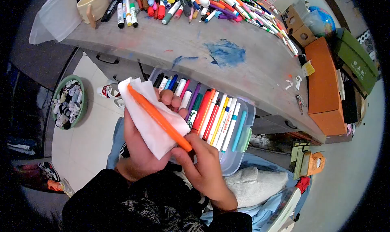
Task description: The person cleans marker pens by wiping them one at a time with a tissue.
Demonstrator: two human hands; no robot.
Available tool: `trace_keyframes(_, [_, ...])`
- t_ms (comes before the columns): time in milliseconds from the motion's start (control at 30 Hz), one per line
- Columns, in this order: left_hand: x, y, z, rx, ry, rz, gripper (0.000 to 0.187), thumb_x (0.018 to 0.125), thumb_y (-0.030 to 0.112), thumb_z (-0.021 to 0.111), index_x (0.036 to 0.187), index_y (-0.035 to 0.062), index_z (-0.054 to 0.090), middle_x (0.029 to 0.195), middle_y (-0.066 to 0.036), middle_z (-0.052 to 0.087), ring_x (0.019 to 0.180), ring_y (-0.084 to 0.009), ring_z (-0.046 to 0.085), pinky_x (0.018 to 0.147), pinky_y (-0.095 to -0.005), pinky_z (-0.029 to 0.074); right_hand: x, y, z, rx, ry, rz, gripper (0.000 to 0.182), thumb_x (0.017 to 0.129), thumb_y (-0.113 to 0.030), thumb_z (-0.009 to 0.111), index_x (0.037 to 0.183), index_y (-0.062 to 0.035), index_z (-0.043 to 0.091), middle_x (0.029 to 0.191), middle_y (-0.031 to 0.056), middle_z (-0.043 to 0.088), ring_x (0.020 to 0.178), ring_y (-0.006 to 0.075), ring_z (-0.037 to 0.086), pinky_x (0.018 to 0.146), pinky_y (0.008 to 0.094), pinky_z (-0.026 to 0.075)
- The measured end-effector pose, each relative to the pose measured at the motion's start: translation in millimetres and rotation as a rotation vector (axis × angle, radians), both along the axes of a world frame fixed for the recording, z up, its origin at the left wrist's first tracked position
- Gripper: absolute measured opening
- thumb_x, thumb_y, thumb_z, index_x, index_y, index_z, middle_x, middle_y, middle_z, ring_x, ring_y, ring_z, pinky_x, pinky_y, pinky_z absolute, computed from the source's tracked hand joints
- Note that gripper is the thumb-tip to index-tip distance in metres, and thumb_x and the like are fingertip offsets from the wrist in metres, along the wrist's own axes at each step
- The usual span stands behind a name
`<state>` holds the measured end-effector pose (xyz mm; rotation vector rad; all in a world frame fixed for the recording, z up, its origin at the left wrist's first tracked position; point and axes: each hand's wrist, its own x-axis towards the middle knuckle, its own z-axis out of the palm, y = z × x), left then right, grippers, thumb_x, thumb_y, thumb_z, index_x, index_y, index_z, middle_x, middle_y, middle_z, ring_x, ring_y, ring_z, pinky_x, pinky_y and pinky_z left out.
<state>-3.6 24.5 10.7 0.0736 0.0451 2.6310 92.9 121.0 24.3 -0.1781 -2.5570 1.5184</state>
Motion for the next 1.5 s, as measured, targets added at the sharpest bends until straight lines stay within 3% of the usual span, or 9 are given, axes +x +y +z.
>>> trace_keyframes(33, [3.9,1.7,12.4,-0.115,-0.148,0.033,0.047,0.098,0.049,0.025,0.104,0.0082,0.048,0.092,-0.008,0.048,0.084,-0.0215,0.05,0.084,-0.038,0.042,0.6,0.6,-0.9,-0.003,0.001,-0.002,0.02,0.088,-0.01,0.069,0.1,0.0022,0.058,0.079,0.0113,0.06,0.064,0.0152,0.056,0.06,0.0269,0.046])
trace_keyframes(67, [2.2,1.2,8.2,-0.119,-0.148,0.03,0.047,0.098,0.049,0.025,0.104,0.0082,0.048,0.092,-0.008,0.048,0.084,-0.0215,0.05,0.084,-0.038,0.042,1.2,1.3,-2.4,-0.048,-0.049,-0.012,0.018,0.089,-0.01,0.066,0.098,0.0028,0.059,0.076,0.0123,0.06,0.063,0.0158,0.055,0.06,0.0272,0.045])
trace_keyframes(133, [-0.7,-0.6,-4.6,-0.02,0.226,0.023,0.024,0.098,0.031,0.037,0.087,0.0109,0.043,0.077,-0.001,0.04,0.069,-0.0137,0.04,0.071,-0.0299,0.039,1.0,-0.3,-4.5,-0.096,-0.1,-0.026,0.016,0.091,-0.011,0.064,0.097,0.0034,0.06,0.074,0.0133,0.059,0.062,0.0164,0.055,0.06,0.0276,0.044])
trace_keyframes(167, [4.9,1.5,11.2,-0.161,0.098,0.058,0.022,0.097,0.024,0.037,0.079,0.0125,0.038,0.066,0.002,0.033,0.058,-0.0097,0.031,0.059,-0.026,0.031,-1.5,-3.4,-5.4,-0.11,-0.037,-0.051,0.015,0.09,-0.01,0.065,0.095,0.0033,0.061,0.072,0.0134,0.058,0.06,0.0164,0.054,0.058,0.0282,0.044])
trace_keyframes(367, [-0.6,-9.7,-16.6,0.001,0.131,-0.14,0.032,0.1,0.029,0.037,0.072,0.0161,0.033,0.055,0.006,0.024,0.047,-0.0079,0.021,0.049,-0.0252,0.024,-4.7,-9.1,-11.4,0.01,0.019,-0.018,0.013,0.089,-0.01,0.066,0.093,0.0016,0.064,0.069,0.0133,0.059,0.053,0.0191,0.055,0.051,0.0315,0.043])
trace_keyframes(500, [-6.8,-16.3,-18.7,-0.052,0.16,-0.199,0.034,0.101,0.031,0.036,0.07,0.0167,0.032,0.054,0.006,0.023,0.047,-0.0082,0.02,0.049,-0.0258,0.023,-5.5,-13.2,-16.4,0.079,0.107,-0.03,0.013,0.088,-0.011,0.067,0.09,0.0007,0.064,0.067,0.0142,0.058,0.051,0.0252,0.055,0.048,0.0336,0.042])
trace_keyframes(867, [-10.7,-21.3,-19.5,0.03,0.136,-0.223,0.035,0.103,0.03,0.032,0.071,0.016,0.032,0.055,0.006,0.023,0.047,-0.0083,0.021,0.05,-0.0264,0.023,-4.6,-14.0,-15.1,0.088,0.08,-0.009,0.017,0.087,-0.014,0.069,0.084,0.0003,0.06,0.062,0.0128,0.052,0.05,0.0257,0.053,0.047,0.0345,0.04])
trace_keyframes(1100, [-11.4,-20.9,-14.3,-0.044,0.051,-0.215,0.036,0.1,0.027,0.036,0.065,0.0168,0.033,0.053,0.006,0.023,0.046,-0.0083,0.019,0.047,-0.0263,0.02,-2.7,-13.7,-16.3,0.076,0.056,-0.008,0.019,0.087,-0.015,0.069,0.081,-0.0003,0.059,0.06,0.0127,0.049,0.048,0.0261,0.05,0.047,0.0348,0.038])
trace_keyframes(1500, [-12.1,-27.3,-10.6,-0.054,0.033,-0.192,0.046,0.103,0.043,0.029,0.066,0.0171,0.03,0.054,0.006,0.021,0.048,-0.0085,0.018,0.049,-0.0263,0.02,-4.5,-16.5,-13.7,0.073,0.046,0.005,0.019,0.087,-0.016,0.069,0.084,-0.0002,0.059,0.06,0.013,0.049,0.05,0.0267,0.049,0.048,0.0357,0.038])
